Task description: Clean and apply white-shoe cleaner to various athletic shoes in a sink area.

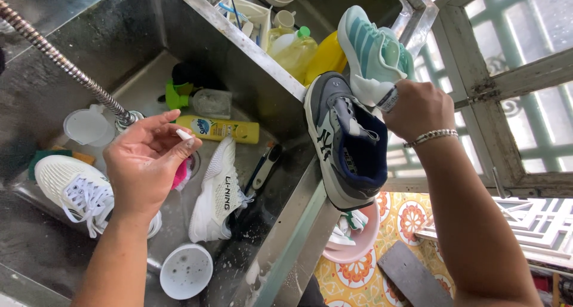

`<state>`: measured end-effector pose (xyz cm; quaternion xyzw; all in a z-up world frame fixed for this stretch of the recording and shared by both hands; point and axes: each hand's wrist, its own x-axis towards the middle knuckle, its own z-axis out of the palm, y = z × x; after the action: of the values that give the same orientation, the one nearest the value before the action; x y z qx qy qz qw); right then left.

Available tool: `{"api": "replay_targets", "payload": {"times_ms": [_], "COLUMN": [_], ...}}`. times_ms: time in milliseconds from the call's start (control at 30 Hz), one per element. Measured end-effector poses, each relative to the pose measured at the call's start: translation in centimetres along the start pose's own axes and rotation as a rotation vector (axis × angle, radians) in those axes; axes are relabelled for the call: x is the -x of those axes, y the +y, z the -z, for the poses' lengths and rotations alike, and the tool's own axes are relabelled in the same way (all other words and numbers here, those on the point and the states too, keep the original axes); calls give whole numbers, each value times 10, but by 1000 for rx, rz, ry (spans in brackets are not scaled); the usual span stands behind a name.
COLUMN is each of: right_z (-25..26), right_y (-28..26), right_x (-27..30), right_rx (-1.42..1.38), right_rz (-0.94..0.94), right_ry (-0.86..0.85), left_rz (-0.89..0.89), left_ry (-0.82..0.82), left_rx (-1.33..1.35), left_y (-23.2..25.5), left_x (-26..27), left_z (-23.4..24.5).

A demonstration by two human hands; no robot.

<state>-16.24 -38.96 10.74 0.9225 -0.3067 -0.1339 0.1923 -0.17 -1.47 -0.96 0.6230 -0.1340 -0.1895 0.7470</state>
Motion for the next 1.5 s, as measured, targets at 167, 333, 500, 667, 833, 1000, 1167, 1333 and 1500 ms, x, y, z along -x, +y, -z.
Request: {"api": "replay_targets", "payload": {"times_ms": [167,333,500,667,833,1000,1167,1333,1500], "right_z": [-19,5,26,14,-31,-30,-21,-26,-35], "right_y": [22,9,-86,-213,-270,-286,-288,-279,-257], "right_x": [17,67,114,131,127,117,112,105,97], "right_rx": [-289,-525,-1139,-1506,-1621,-1526,-1391,-1451,-1897], "right_rz": [-60,4,-208,38,167,169,193,302,555], "right_ry": [168,726,723,81,52,39,274,179,-611], "left_rz": [-6,47,93,36,-7,-32,-52,5,90], "left_ry": [-12,-14,-98,-141,-132,-182,-250,-292,-378], "left_rx": [47,227,468,597,554,542,336,363,364], "left_y": [-8,-11,-7,-12,-20,-19,-24,-9,-4], "left_x": [0,1,4,6,2,-1,-1,1,5], "left_z": [4,3,1,2,6,15,20,19,27]}}
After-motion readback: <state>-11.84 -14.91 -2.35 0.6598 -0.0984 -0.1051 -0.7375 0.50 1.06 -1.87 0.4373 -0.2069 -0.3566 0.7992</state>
